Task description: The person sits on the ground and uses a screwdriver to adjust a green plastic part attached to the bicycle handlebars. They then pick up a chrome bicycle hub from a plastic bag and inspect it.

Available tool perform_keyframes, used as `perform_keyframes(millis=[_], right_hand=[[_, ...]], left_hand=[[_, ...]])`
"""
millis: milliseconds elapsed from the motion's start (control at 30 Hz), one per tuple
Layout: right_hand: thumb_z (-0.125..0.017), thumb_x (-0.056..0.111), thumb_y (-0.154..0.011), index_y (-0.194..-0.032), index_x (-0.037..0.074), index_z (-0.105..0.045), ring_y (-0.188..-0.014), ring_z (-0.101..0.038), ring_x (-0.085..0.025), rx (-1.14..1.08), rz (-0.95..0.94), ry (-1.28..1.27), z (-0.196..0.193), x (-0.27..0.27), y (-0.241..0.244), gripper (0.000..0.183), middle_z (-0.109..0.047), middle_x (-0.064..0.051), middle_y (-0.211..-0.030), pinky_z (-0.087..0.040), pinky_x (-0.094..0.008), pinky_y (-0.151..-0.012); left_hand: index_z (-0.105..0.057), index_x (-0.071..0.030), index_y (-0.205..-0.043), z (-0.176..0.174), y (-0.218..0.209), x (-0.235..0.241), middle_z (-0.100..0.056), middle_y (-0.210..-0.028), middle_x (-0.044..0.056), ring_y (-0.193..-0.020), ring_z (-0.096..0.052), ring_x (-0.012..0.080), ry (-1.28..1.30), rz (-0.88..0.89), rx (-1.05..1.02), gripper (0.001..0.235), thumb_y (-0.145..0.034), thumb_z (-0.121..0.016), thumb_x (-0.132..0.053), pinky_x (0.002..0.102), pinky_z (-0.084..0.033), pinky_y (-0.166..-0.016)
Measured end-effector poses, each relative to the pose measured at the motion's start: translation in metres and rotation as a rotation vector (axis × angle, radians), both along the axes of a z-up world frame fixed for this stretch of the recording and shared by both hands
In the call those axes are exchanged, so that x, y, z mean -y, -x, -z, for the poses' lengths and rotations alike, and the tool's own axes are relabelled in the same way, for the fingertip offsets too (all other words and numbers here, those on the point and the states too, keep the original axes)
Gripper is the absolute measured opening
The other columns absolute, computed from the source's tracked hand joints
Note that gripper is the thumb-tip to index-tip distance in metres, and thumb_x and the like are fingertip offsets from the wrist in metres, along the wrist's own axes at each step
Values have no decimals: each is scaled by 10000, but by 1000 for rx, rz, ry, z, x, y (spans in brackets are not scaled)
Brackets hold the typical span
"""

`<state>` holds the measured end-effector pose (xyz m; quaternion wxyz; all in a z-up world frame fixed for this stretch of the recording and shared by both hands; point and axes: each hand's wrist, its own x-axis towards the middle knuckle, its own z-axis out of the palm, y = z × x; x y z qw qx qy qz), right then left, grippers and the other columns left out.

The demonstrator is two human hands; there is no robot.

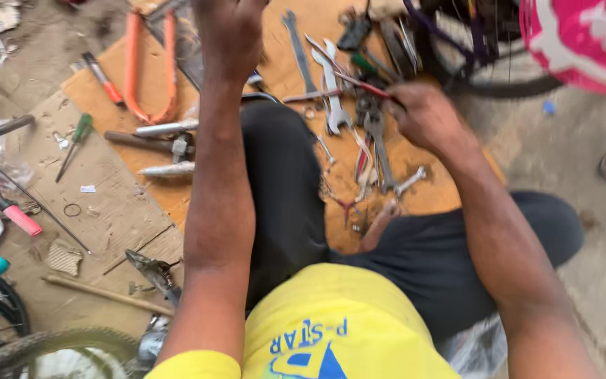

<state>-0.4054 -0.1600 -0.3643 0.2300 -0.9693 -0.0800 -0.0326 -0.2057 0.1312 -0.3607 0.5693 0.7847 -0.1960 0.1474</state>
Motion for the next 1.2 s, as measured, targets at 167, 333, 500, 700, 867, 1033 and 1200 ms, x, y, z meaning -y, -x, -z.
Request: perform_keyframes(millis=[167, 333, 500, 700, 867, 1033, 1200], right_hand=[[-717, 176, -979, -1291, 66, -702, -961, -686, -394, -381, 180, 9, 26, 11, 6, 331, -703, -236, -1064, -536, -465, -869], [-672, 189, -925, -1236, 87, -721, -1067, -670, -418, -334, 159, 64, 126, 30, 19, 331, -715, -227, -1146, -537, -466, -891], [-593, 297, -979, -1143, 106, -740, -1085, -681, -401, -467, -95, 244, 201, 29, 61, 292, -722, -207, -1140, -556, -480, -919], [-683, 304, -867, -1152, 96, -719, -1062, -664, -419, -643, 111, 246, 209, 6, 60, 355, -717, -216, -1110, -527, -518, -904], [-715, 243, -842, -1169, 78, -707, -1094, -661, -396, -641, 118, 115, 236, -14, 34, 367, -710, -222, -1121, -528, -479, -963], [-677, 136, -839, -1195, 45, -684, -1094, -648, -429, -408, 108, 3, 278, -32, -7, 368, -695, -251, -1153, -512, -490, -965], [-589, 30, -832, -1379, 98, -628, -1128, -637, -440, -452, 128, -82, 307, -74, -61, 553, -665, -256, -1213, -511, -492, -988]], left_hand=[[-677, -3, -895, 113, 28, -115, -700, -803, 204, -738, -681, 378, -205, -189, -77, 227, -945, -697, -223, 505, -506, -692], [-729, -48, -1006, 246, 100, -165, -726, -1014, 234, -978, -664, 422, -487, -212, -374, 241, -950, -665, -273, 537, -521, -864], [-735, -95, -1039, 329, 165, -140, -732, -1024, 199, -942, -717, 399, -739, 62, -510, 220, -979, -555, -206, 525, -570, -870], [-694, -47, -1089, 367, 168, -104, -705, -1086, 237, -894, -719, 405, -983, 150, -499, 256, -980, -517, -196, 541, -572, -768], [-690, -45, -1095, 375, 154, -104, -700, -1092, 233, -915, -710, 401, -1024, 212, -571, 252, -961, -539, -197, 541, -556, -794], [-685, -44, -1101, 375, 166, -113, -696, -1099, 229, -935, -701, 397, -1079, 279, -613, 254, -943, -561, -199, 540, -541, -819], [-680, -42, -1106, 378, 176, -114, -692, -1106, 225, -956, -692, 393, -1092, 295, -652, 260, -924, -583, -200, 539, -525, -845]])
